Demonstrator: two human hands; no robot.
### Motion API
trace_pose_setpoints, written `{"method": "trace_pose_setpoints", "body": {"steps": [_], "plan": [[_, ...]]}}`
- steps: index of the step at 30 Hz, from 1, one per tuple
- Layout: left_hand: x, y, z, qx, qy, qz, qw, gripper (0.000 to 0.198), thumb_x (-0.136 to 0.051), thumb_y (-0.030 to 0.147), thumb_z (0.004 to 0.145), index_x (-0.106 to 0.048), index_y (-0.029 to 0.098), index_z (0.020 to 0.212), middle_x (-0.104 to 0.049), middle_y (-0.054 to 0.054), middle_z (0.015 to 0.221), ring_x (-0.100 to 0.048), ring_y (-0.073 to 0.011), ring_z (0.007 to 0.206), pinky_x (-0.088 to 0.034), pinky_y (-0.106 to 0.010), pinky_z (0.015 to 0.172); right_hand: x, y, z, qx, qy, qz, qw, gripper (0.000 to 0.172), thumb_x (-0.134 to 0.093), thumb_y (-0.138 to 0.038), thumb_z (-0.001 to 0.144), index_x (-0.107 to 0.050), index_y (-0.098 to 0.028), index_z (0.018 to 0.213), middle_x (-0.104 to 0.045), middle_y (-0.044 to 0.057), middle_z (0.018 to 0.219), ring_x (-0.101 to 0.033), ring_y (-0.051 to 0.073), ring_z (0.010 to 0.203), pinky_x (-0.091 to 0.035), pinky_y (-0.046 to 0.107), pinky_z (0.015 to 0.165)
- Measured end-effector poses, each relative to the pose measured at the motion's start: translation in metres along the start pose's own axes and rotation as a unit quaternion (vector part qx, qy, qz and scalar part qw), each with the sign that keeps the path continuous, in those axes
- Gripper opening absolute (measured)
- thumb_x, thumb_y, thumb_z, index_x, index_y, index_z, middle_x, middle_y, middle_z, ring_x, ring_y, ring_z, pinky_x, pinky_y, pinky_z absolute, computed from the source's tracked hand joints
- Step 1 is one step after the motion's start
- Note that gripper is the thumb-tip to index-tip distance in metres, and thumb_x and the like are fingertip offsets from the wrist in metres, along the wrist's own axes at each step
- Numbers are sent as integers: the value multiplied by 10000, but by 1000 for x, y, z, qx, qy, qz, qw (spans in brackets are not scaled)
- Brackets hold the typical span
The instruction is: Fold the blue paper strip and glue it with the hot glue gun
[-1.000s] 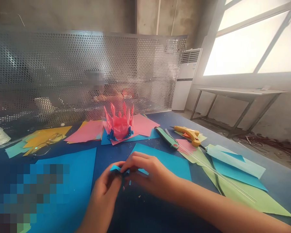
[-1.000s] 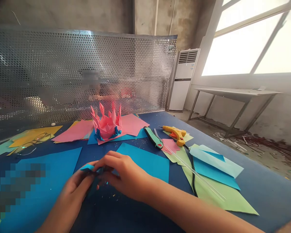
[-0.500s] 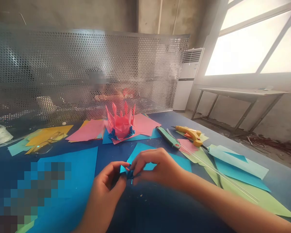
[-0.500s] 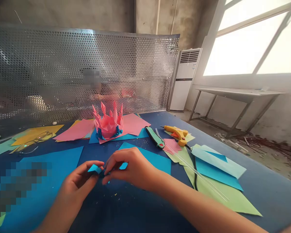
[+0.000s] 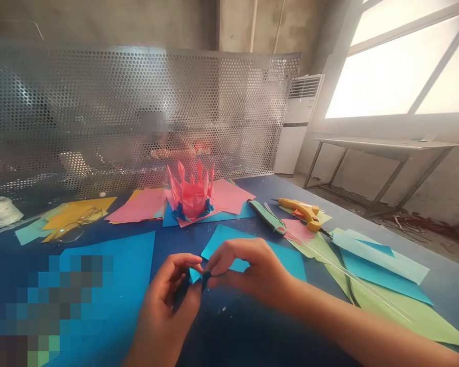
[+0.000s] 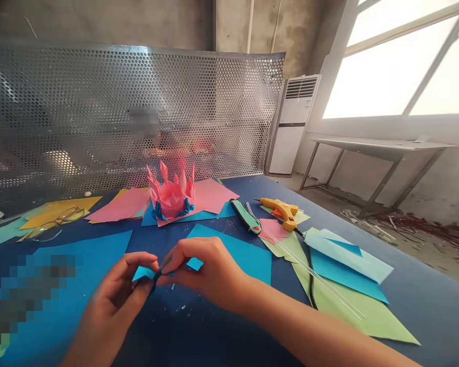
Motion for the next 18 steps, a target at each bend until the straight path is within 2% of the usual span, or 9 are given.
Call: {"method": "trace_pose_setpoints", "body": {"steps": [6, 12, 18], "plan": [[0, 0, 2, 9, 3, -4, 1000, 204, -635, 405, 765, -609, 275, 920, -613, 17, 895, -569, -120, 830, -461, -156, 698, 1, 1, 1, 21, -27, -9, 999, 73, -733, -207, 784, -671, -190, 749, -746, 36, 800, -697, 154, 700, -557, 255, 664], [-4, 5, 3, 9, 25, -8, 1000, 162, -659, 299, 703, -617, 269, 857, -610, 32, 840, -565, -122, 857, -432, -157, 695, -1, 7, -1, 22, -36, -22, 999, 85, -650, -149, 816, -661, -189, 741, -741, 46, 803, -689, 160, 722, -545, 270, 681], [-7, 9, 1, 17, 27, -28, 999, 137, -646, 361, 752, -622, 259, 840, -602, 42, 811, -542, -90, 736, -420, -151, 642, -2, 3, 0, -34, -5, 1, 999, 93, -723, -143, 741, -650, -183, 699, -705, 12, 702, -653, 141, 643, -515, 245, 630]]}}
Point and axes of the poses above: each hand's wrist, its own z-axis towards the middle knuckle, its own x-axis out of the back of the hand, y = z × x, the point moved 2 cm from there along z, towards the middle knuckle
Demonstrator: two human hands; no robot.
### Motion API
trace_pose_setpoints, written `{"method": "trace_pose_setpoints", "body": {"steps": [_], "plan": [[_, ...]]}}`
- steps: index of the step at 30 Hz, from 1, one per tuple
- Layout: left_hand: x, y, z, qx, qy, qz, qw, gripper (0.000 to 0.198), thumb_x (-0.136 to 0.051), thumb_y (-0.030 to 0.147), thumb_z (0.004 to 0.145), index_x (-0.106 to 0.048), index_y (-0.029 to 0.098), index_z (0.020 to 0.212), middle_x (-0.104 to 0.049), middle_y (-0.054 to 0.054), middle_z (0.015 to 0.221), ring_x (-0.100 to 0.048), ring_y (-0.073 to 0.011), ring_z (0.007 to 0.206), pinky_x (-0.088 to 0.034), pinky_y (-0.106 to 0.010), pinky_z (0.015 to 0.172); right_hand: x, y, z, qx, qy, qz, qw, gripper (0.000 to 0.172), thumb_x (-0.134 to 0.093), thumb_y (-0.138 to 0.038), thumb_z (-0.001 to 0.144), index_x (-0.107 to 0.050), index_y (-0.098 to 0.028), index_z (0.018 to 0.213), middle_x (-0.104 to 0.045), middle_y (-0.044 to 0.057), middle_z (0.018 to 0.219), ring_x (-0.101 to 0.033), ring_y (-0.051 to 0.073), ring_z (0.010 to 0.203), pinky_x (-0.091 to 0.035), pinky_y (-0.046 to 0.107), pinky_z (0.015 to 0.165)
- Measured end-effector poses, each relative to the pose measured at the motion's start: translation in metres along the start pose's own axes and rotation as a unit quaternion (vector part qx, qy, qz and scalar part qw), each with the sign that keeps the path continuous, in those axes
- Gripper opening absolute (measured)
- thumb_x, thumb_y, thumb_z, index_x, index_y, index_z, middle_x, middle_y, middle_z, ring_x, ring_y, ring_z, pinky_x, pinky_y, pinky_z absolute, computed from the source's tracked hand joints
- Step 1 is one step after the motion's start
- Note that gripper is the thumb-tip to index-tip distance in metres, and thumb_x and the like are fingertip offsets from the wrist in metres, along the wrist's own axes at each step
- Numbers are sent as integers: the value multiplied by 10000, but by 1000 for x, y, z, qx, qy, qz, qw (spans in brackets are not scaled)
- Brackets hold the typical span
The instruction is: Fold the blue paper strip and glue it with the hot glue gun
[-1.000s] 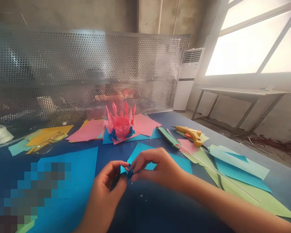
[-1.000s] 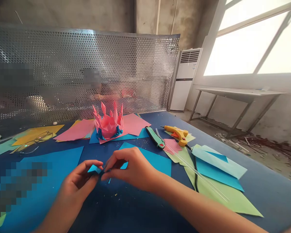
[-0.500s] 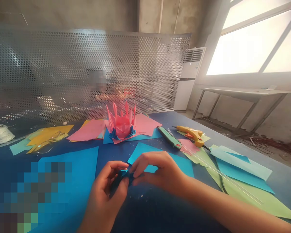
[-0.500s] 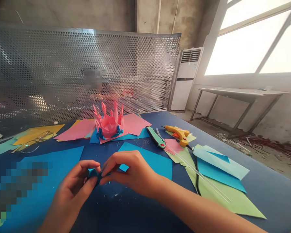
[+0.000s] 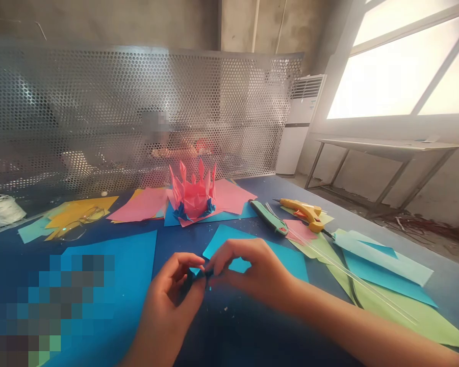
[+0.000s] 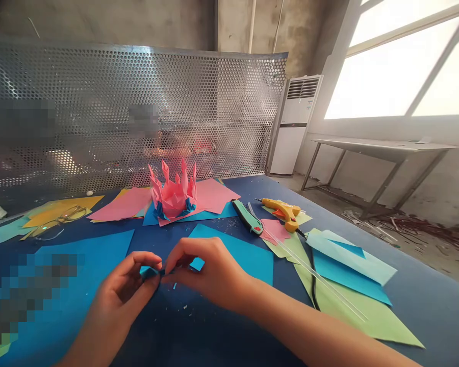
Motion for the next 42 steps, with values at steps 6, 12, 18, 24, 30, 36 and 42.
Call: {"method": "trace_pose_setpoints", "body": {"steps": [6, 12, 18, 24, 30, 36, 42], "plan": [[4, -9, 4, -4, -24, -18, 1000, 379, -744, 379, 691, -552, 289, 1005, -603, 49, 887, -559, -98, 839, -434, -155, 715, -2, -3, 1, -99, 39, 47, 993, 168, -764, -123, 679, -607, -175, 649, -632, -34, 628, -600, 106, 597, -486, 217, 602], [7, -9, 8, 31, -35, -11, 999, 510, -741, 460, 712, -505, 278, 1126, -643, 33, 885, -544, -91, 745, -430, -169, 656, -1, -2, 4, -158, 30, 110, 981, 280, -817, -297, 661, -565, -175, 666, -600, -36, 630, -588, 107, 607, -480, 228, 611], [5, -7, 8, 64, -48, -17, 997, 505, -734, 495, 702, -548, 258, 1107, -593, 46, 774, -520, -108, 736, -428, -191, 653, -4, 6, 2, -151, 5, 128, 980, 258, -738, -310, 744, -540, -194, 861, -536, -57, 679, -540, 91, 575, -455, 216, 556], [5, -9, 11, 87, -54, -23, 994, 292, -760, 369, 652, -671, 209, 879, -658, 3, 870, -578, -180, 919, -464, -254, 804, -6, -4, -1, -76, -47, 26, 996, 292, -711, -170, 761, -665, -208, 1047, -590, 12, 889, -574, 155, 832, -474, 282, 739], [5, -12, 13, 117, -27, -25, 992, 336, -791, 382, 631, -675, 205, 893, -680, 10, 899, -578, -184, 950, -445, -255, 812, -5, -3, 1, -46, -6, -18, 999, 229, -657, -87, 776, -694, -194, 975, -612, 16, 868, -580, 153, 822, -467, 293, 772], [6, -13, 11, 156, 4, -63, 986, 396, -827, 412, 578, -676, 226, 892, -674, 38, 853, -578, -148, 850, -426, -245, 748, -4, -2, 3, -69, 9, 47, 996, 183, -591, -78, 788, -700, -191, 882, -637, 12, 850, -606, 146, 810, -493, 289, 774], [7, -12, 11, 189, -19, -120, 974, 483, -856, 431, 544, -674, 236, 946, -703, 38, 776, -612, -129, 770, -464, -240, 723, -2, 2, 6, -117, 11, 131, 984, 43, -639, -188, 788, -673, -171, 767, -642, 11, 804, -615, 142, 769, -507, 279, 739]]}}
Point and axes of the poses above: each hand's wrist, its own z-axis towards the middle knuckle, its own x-axis out of the back of the hand, y = z × x, the point moved 2 cm from there along z, towards the middle knuckle
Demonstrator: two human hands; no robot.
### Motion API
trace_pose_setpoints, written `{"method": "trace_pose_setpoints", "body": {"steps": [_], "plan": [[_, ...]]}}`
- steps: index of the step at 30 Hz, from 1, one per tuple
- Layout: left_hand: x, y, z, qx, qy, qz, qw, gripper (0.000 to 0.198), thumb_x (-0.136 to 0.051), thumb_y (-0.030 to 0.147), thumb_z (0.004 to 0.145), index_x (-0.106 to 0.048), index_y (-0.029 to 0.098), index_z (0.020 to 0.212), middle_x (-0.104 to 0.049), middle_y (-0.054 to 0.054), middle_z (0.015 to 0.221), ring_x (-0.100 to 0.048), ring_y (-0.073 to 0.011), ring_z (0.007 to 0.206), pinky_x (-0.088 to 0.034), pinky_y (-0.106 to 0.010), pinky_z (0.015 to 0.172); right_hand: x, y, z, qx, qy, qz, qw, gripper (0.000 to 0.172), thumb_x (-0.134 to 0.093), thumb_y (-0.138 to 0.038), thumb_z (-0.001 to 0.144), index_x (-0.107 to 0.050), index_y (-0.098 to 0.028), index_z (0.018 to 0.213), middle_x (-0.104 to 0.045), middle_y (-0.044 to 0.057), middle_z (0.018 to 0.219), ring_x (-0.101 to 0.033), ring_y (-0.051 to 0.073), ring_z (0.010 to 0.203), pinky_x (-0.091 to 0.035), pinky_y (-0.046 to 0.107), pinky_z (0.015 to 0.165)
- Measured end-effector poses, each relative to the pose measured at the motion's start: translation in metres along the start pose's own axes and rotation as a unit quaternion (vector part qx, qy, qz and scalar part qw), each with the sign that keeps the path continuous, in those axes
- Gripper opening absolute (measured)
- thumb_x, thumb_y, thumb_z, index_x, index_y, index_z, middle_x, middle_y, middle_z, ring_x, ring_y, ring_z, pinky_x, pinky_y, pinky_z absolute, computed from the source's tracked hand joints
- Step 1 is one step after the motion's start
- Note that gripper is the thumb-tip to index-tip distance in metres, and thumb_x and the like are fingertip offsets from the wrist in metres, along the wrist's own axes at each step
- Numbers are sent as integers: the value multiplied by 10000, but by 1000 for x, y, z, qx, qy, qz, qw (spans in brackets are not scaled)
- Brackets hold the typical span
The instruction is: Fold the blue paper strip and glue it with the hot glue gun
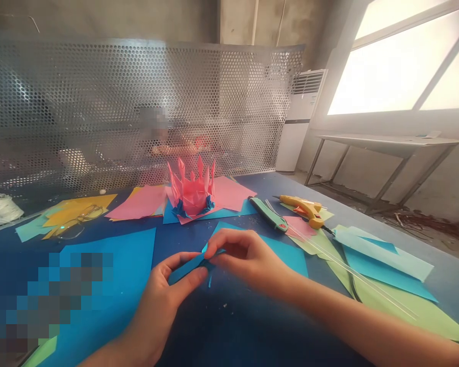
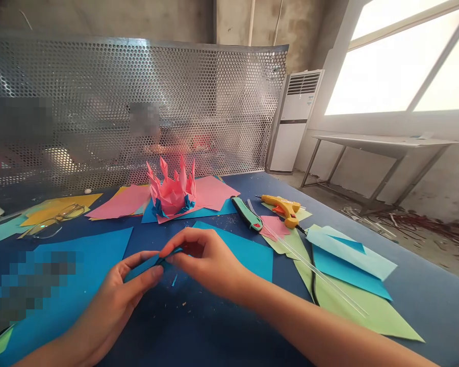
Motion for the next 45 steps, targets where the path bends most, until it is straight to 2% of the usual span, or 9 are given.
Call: {"method": "trace_pose_setpoints", "body": {"steps": [6, 10, 14, 17, 22, 27, 33, 38, 45], "plan": [[0, -1, 3, -2, 9, 3, 1000, 554, -873, 450, 513, -681, 211, 974, -747, 1, 838, -632, -146, 814, -470, -246, 762, 0, 3, -2, -29, 13, 43, 999, 179, -770, -310, 716, -670, -164, 745, -639, 10, 792, -603, 150, 773, -494, 290, 756], [1, -1, 4, -32, 23, 7, 999, 647, -849, 419, 585, -598, 237, 1153, -722, 40, 737, -628, -133, 780, -457, -220, 709, -1, 7, -1, -73, 32, 74, 994, 286, -814, -372, 675, -642, -169, 779, -634, -16, 744, -604, 127, 727, -489, 271, 737], [1, 1, 4, -69, 0, -13, 998, 657, -795, 390, 677, -489, 266, 1245, -726, 38, 909, -631, -119, 910, -450, -221, 832, -3, 14, 0, -127, 35, 105, 986, 426, -847, -433, 601, -656, -172, 878, -662, -9, 790, -634, 132, 738, -501, 271, 734], [1, 2, 4, -78, -11, -13, 997, 567, -772, 382, 701, -515, 234, 1184, -710, -4, 1008, -628, -158, 984, -446, -277, 902, -4, 20, -2, -170, 28, 120, 978, 407, -858, -426, 582, -690, -155, 836, -700, 18, 813, -651, 144, 754, -504, 287, 765], [-1, 1, 4, -78, -16, 8, 997, 524, -762, 365, 699, -531, 213, 1144, -695, -41, 1040, -622, -205, 1008, -459, -333, 900, -6, 23, -3, -201, 43, 139, 969, 412, -880, -403, 537, -702, -156, 816, -699, -4, 744, -633, 124, 684, -494, 270, 717], [-2, 1, 7, -86, -16, 24, 996, 415, -741, 332, 700, -557, 206, 1049, -688, -33, 1004, -605, -201, 998, -452, -329, 891, -7, 20, -2, -220, 53, 130, 965, 403, -904, -382, 461, -695, -149, 715, -689, -17, 674, -606, 109, 637, -464, 249, 675], [-4, 3, 5, -89, -41, 34, 995, 313, -706, 282, 710, -593, 197, 989, -696, -26, 964, -613, -208, 996, -465, -320, 877, -5, 20, -4, -223, 68, 81, 969, 327, -912, -312, 457, -705, -154, 654, -673, -29, 623, -567, 109, 624, -400, 234, 620], [-2, 2, 6, -89, -34, 31, 995, 375, -710, 279, 694, -576, 192, 1033, -690, -35, 986, -613, -220, 1018, -483, -325, 873, -6, 17, -3, -219, 65, 68, 971, 323, -903, -357, 468, -701, -160, 626, -635, -44, 571, -521, 101, 581, -390, 237, 585], [0, -3, 8, -90, 5, 34, 995, 490, -772, 354, 661, -548, 194, 1066, -673, -37, 995, -620, -190, 969, -497, -288, 835, -9, 18, -5, -252, 52, 118, 959, 403, -873, -460, 508, -668, -143, 648, -617, -31, 594, -538, 83, 583, -425, 205, 595]]}}
Point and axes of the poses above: each hand's wrist, its own z-axis towards the middle knuckle, its own x-axis out of the back of the hand, y = z × x, the point moved 2 cm from there along z, towards the middle knuckle
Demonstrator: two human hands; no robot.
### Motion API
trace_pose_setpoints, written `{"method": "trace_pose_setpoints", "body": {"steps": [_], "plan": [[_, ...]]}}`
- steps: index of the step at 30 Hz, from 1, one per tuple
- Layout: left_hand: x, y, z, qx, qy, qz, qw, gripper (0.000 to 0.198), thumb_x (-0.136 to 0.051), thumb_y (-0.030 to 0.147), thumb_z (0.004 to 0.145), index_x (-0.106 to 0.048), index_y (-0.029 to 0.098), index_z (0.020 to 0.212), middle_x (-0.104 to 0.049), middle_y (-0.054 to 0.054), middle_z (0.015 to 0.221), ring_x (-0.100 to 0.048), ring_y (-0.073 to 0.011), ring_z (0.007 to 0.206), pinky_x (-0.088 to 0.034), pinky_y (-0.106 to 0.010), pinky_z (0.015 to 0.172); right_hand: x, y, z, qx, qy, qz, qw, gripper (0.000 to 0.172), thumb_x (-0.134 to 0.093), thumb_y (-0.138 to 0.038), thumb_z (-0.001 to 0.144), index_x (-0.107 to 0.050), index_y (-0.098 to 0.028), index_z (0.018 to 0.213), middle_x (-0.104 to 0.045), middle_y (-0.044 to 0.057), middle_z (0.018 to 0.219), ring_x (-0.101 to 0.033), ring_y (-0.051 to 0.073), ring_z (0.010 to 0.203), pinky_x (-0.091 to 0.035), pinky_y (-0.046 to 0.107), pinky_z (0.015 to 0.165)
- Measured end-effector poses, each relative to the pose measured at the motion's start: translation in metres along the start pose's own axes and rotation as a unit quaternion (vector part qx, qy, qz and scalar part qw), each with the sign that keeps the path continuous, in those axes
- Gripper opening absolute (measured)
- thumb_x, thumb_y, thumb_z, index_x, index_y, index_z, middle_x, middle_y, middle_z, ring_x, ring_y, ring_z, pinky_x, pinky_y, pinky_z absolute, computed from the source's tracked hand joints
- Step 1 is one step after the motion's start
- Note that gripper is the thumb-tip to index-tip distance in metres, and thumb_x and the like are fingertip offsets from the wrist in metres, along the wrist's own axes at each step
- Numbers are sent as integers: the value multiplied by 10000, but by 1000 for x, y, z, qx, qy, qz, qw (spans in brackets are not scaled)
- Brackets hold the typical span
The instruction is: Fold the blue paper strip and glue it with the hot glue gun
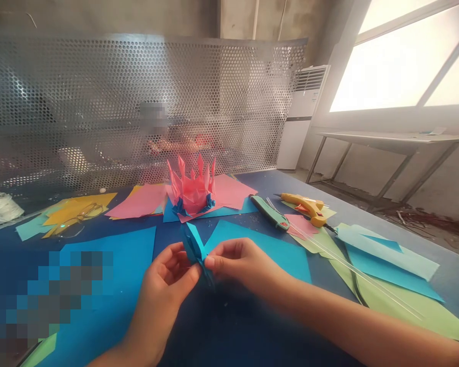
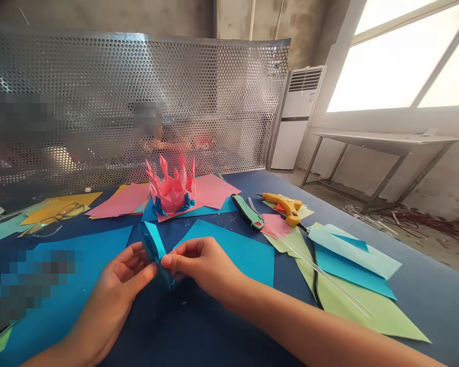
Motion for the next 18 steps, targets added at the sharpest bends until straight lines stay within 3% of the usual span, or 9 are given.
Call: {"method": "trace_pose_setpoints", "body": {"steps": [3, 6, 10, 14, 18], "plan": [[1, -1, 0, 3, 23, -1, 1000, 537, -784, 374, 644, -536, 207, 1089, -664, -11, 943, -610, -169, 950, -487, -265, 826, 1, 4, 0, -23, -8, 23, 999, 427, -850, -500, 539, -636, -148, 654, -599, -38, 606, -535, 71, 579, -432, 193, 599], [1, -1, -1, 5, 11, -9, 1000, 523, -777, 377, 638, -548, 206, 1075, -653, -2, 886, -608, -173, 897, -488, -271, 781, 1, 5, 1, -27, -21, 27, 999, 437, -847, -508, 542, -619, -149, 644, -596, -36, 608, -531, 71, 573, -428, 195, 592], [0, 2, -1, 8, -14, -20, 1000, 441, -735, 338, 662, -572, 212, 1052, -642, 10, 829, -611, -182, 867, -478, -283, 778, -1, 1, 0, 16, -22, -1, 1000, 405, -872, -454, 524, -633, -146, 636, -593, -43, 581, -499, 76, 564, -389, 202, 565], [-2, 6, -2, 11, -62, -24, 998, 291, -660, 298, 724, -619, 203, 996, -684, -11, 896, -622, -193, 920, -475, -297, 842, -2, -3, -4, 66, -14, -35, 997, 361, -871, -400, 559, -636, -145, 658, -602, -45, 614, -493, 89, 610, -374, 216, 596], [-3, 8, -3, 12, -98, -37, 994, 238, -625, 277, 742, -632, 214, 972, -702, -9, 906, -642, -201, 902, -497, -307, 806, -3, -6, -7, 86, -29, -59, 994, 356, -849, -405, 606, -619, -143, 678, -594, -31, 634, -499, 114, 633, -370, 240, 599]]}}
Point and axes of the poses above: each hand's wrist, its own z-axis towards the middle knuckle, its own x-axis out of the back of the hand, y = z × x, the point moved 2 cm from there along z, towards the middle knuckle
